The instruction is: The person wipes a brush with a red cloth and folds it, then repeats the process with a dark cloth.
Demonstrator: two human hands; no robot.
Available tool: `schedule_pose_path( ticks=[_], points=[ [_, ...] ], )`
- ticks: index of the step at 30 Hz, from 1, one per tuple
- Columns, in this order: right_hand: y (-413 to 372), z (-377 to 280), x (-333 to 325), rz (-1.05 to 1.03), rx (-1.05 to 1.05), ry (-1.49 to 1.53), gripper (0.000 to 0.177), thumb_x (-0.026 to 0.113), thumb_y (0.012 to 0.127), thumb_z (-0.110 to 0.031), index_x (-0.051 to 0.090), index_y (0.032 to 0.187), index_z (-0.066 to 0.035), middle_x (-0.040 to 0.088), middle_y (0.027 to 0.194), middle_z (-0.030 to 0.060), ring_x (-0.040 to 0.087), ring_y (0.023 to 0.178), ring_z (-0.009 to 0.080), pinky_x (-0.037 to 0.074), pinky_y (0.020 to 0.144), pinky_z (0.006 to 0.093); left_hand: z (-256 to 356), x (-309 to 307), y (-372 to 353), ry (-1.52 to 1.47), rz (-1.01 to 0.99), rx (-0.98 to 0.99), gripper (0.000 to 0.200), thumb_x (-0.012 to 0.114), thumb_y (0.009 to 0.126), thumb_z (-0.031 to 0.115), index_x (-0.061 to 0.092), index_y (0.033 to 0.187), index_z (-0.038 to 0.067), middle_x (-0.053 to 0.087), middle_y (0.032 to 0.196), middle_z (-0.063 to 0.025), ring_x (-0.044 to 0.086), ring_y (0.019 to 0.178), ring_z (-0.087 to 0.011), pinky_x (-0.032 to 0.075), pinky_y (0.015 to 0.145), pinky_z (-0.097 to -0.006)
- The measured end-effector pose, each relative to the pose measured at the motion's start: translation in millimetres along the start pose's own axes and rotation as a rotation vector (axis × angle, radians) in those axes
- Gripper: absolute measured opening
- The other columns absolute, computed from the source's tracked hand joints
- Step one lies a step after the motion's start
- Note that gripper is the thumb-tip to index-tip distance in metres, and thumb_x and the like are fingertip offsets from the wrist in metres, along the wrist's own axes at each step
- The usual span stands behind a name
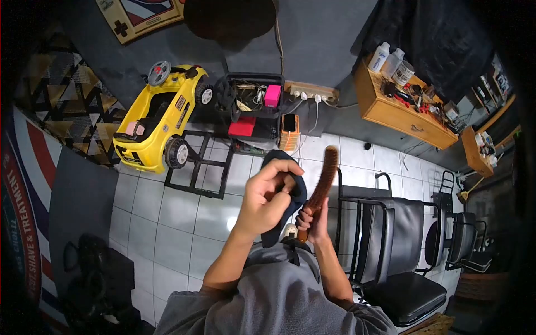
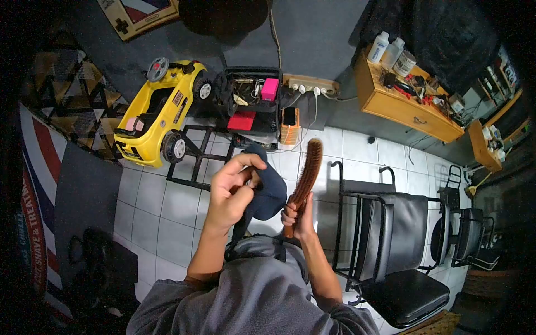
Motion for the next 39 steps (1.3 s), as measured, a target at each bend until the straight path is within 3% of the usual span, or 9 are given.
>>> schedule_pose_path(
  ticks=[4,7,13,22,23,24,28,33,39],
  points=[
    [-25.2,-18.5,71.6,-0.338,-0.123,-0.225,0.072,0.017,0.079,-0.083,0.034,0.067,-0.014,0.025,0.050,-0.0041,0.022,0.042,0.0094,0.017,0.039,0.0242,1.5,18.9,2.1,-0.012,-0.084,0.000,0.036,0.040,0.071,-0.011,0.053,0.103,-0.004,0.044,0.083,-0.0003,0.040,0.073,-0.0059,0.036,0.067,-0.0187],
    [-10.8,-24.4,61.0,0.177,-0.403,-0.569,0.064,0.024,0.094,-0.061,0.044,0.066,-0.008,0.033,0.051,-0.0023,0.031,0.043,0.0115,0.028,0.041,0.0267,13.6,23.1,3.2,0.012,-0.088,0.099,0.034,0.038,0.069,-0.013,0.053,0.098,-0.005,0.047,0.090,-0.0031,0.042,0.075,-0.0065,0.036,0.068,-0.0187],
    [62.2,103.9,-172.7,0.136,0.308,-1.499,0.069,0.041,0.091,-0.056,0.064,0.086,0.008,0.062,0.083,0.0308,0.062,0.087,0.0415,0.046,0.078,0.0448,42.2,-2.0,-1.5,-0.057,0.065,0.171,0.030,0.038,0.072,-0.013,0.054,0.095,-0.003,0.044,0.083,0.0000,0.042,0.073,-0.0043,0.035,0.065,-0.0174],
    [10.8,111.4,-329.7,0.530,0.346,-1.699,0.081,0.035,0.088,-0.066,0.063,0.097,0.009,0.063,0.082,0.0300,0.063,0.082,0.0416,0.046,0.077,0.0462,35.3,-41.1,-12.4,-0.197,0.178,0.188,0.025,0.037,0.072,-0.013,0.051,0.087,0.001,0.045,0.079,0.0030,0.038,0.065,-0.0017,0.030,0.057,-0.0159],
    [17.1,102.9,-319.3,0.564,0.267,-1.528,0.082,0.035,0.088,-0.067,0.063,0.098,0.009,0.063,0.082,0.0295,0.063,0.082,0.0416,0.046,0.077,0.0463,30.0,-38.9,-10.7,-0.134,0.185,0.136,0.025,0.037,0.070,-0.013,0.051,0.085,0.001,0.044,0.079,0.0030,0.037,0.067,-0.0017,0.029,0.059,-0.0163],
    [14.4,112.8,-325.2,0.709,0.321,-0.848,0.069,0.041,0.079,-0.078,0.052,0.065,-0.011,0.049,0.054,0.0035,0.046,0.041,0.0182,0.034,0.038,0.0316,32.5,-30.8,-8.4,-0.067,0.154,0.096,0.025,0.037,0.069,-0.013,0.051,0.084,0.002,0.044,0.080,0.0026,0.038,0.069,-0.0019,0.029,0.060,-0.0163],
    [14.9,23.8,-80.2,0.128,0.168,0.047,0.062,0.033,0.085,-0.074,0.041,0.068,-0.015,0.027,0.050,-0.0072,0.023,0.040,0.0052,0.017,0.036,0.0186,13.6,-13.8,-2.8,-0.052,0.048,-0.035,0.019,0.039,0.070,-0.011,0.048,0.079,0.004,0.042,0.077,0.0035,0.036,0.067,-0.0021,0.029,0.059,-0.0163],
    [-17.4,-17.0,53.5,-0.347,0.124,-0.227,0.067,0.027,0.083,-0.075,0.038,0.065,-0.012,0.025,0.051,-0.0057,0.022,0.043,0.0061,0.020,0.038,0.0213,2.8,-1.2,-0.6,0.009,-0.115,-0.050,0.015,0.041,0.069,-0.008,0.042,0.073,0.006,0.037,0.075,0.0041,0.032,0.067,-0.0032,0.026,0.058,-0.0177],
    [32.1,40.7,-32.2,-0.058,0.323,-1.120,0.070,0.029,0.092,-0.065,0.055,0.082,0.000,0.050,0.058,0.0082,0.047,0.049,0.0163,0.039,0.047,0.0293,13.0,-36.5,-0.3,-0.181,0.038,0.044,0.016,0.040,0.065,-0.005,0.034,0.069,0.009,0.035,0.071,0.0028,0.032,0.064,-0.0058,0.026,0.056,-0.0200]
  ],
)
Point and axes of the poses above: each hand's wrist, its own y-axis towards the middle knuckle, its own x-axis out of the palm, z = x × y, the point moved 9 cm from there along y, towards the middle knuckle
